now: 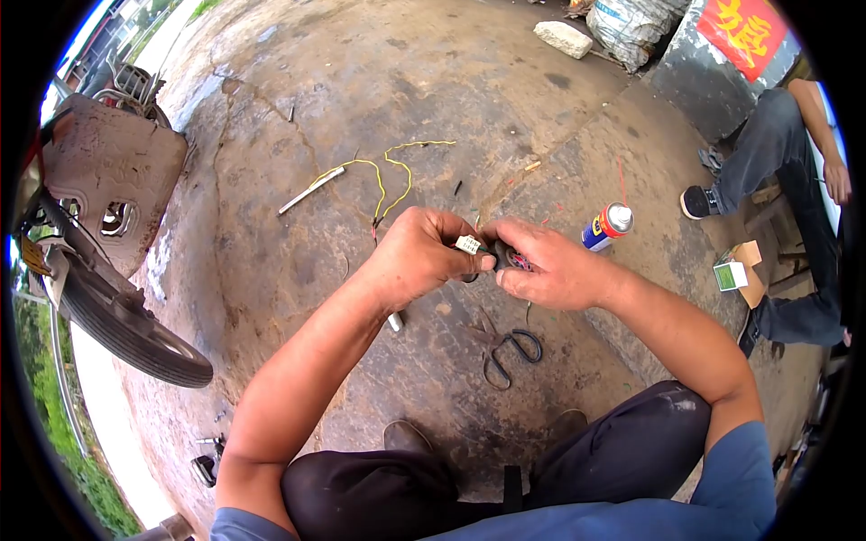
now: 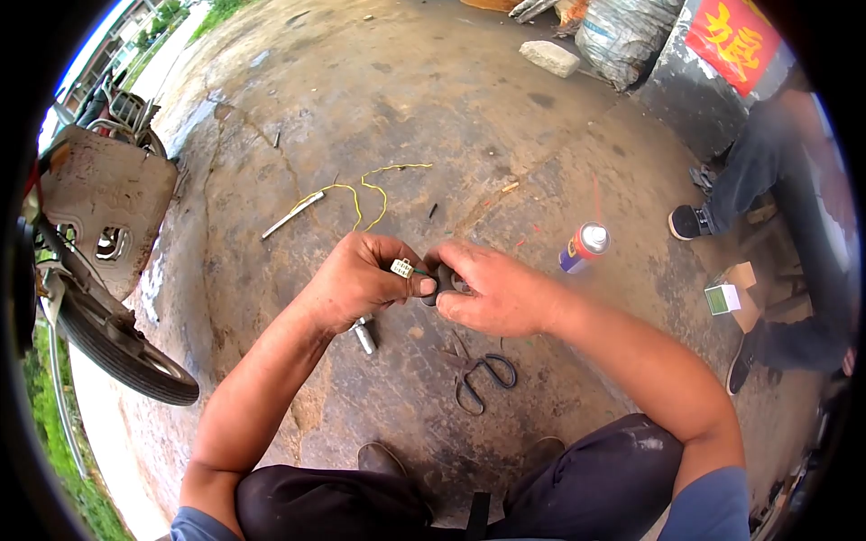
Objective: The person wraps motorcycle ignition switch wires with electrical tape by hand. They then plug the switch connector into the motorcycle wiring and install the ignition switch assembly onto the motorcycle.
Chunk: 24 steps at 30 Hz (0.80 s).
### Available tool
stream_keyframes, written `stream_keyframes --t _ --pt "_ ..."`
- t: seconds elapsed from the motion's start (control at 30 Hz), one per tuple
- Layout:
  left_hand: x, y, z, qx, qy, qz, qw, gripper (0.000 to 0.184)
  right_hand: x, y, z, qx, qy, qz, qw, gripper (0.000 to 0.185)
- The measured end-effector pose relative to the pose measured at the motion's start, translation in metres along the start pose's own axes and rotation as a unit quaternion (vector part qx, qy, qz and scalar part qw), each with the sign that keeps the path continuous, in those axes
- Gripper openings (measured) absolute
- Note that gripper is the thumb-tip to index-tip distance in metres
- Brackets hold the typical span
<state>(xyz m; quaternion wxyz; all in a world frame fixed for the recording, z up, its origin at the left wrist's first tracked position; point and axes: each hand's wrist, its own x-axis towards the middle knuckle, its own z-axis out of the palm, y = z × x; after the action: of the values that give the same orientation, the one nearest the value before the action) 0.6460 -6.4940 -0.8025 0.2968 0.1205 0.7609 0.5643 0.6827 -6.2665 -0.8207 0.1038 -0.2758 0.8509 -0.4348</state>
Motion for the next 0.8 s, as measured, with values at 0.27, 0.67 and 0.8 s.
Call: stream_keyframes --t 0.27,0.67,0.8 --pt "0.019 -0.031 0.005 -0.093 0.068 0.061 0.991 0.008 0.009 -0.001 0.007 -0.145 0.095 -0.01 0.985 0.022" --pt "0.05 -0.092 0.011 0.427 0.234 0.099 0.868 0.015 -0.009 -0.022 0.068 -0.059 -0.006 -0.124 0.99 0.017" --pt "0.058 -0.057 -0.05 0.111 0.153 -0.039 0.981 0.019 -0.024 -0.076 0.067 0.022 -0.236 -0.162 0.958 0.029"
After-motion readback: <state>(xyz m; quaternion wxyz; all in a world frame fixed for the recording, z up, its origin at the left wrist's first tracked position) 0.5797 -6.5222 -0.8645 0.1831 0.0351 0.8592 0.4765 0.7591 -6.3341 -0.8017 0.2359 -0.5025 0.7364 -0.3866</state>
